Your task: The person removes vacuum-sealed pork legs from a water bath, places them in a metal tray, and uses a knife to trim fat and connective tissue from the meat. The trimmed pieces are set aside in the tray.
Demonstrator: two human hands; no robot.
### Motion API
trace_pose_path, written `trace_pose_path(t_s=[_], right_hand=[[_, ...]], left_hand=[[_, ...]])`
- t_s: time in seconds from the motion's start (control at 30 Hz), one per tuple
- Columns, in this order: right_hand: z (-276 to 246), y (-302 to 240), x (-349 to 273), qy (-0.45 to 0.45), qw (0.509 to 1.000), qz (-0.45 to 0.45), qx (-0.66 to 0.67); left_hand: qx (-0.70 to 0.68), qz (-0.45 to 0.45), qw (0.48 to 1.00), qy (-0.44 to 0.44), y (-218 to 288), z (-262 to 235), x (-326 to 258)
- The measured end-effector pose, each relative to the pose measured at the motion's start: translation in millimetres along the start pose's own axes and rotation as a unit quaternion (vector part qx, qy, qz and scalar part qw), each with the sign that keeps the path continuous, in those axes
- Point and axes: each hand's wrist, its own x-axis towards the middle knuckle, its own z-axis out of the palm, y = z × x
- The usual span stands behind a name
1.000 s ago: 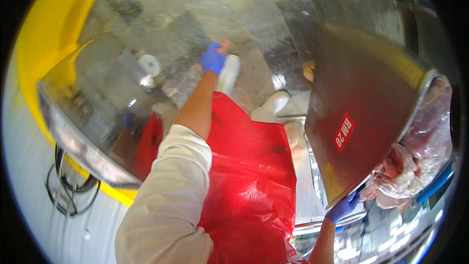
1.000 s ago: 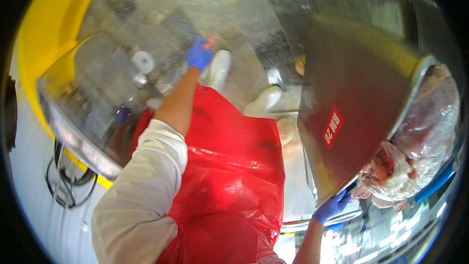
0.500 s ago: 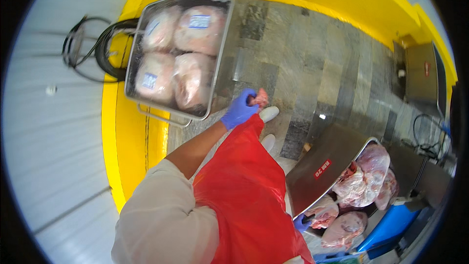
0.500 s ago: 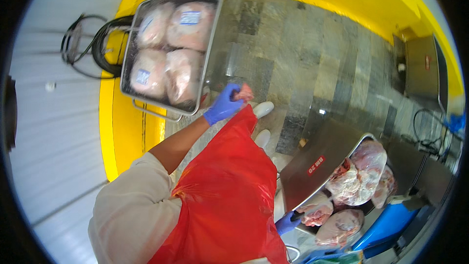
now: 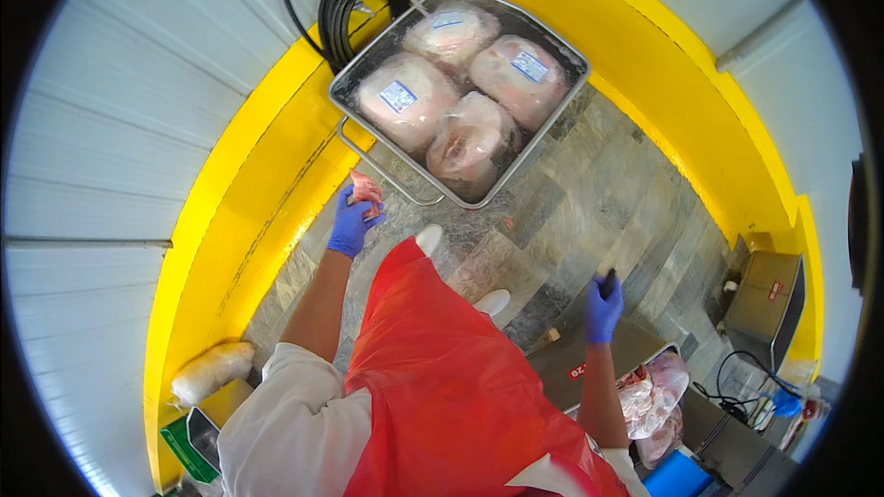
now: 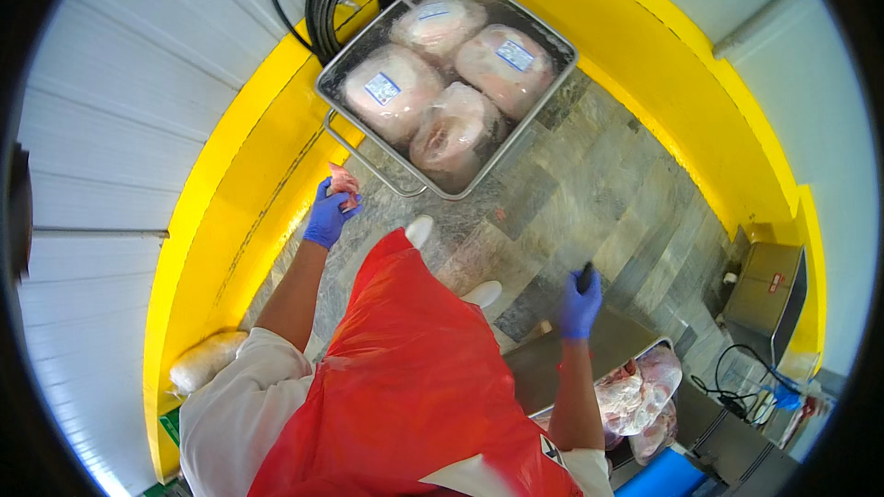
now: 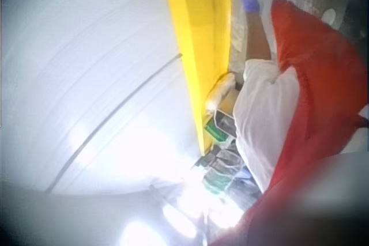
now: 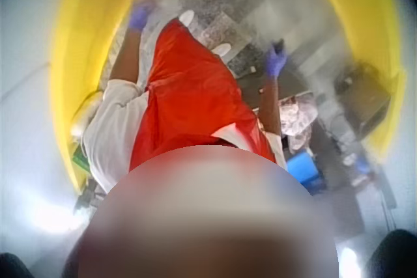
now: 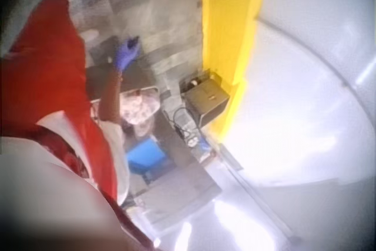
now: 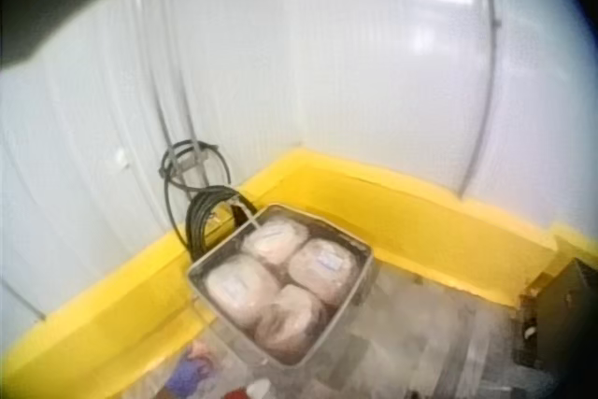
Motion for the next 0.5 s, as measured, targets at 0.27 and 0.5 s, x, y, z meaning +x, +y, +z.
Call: trace_pose_path(t_s=[0.27, 0.5], right_hand=[[313.6, -41.8, 34.1, -0.283, 0.929, 0.223, 0.083], [510.0, 29.7, 110.0, -0.384, 0.831, 0.345, 0.207]], left_hand=[[-0.218, -0.089, 0.967, -0.094, 10.2, -110.0, 60.1], [-0.218, -0.123, 0.965, -0.083, 39.0, -137.7, 127.6]])
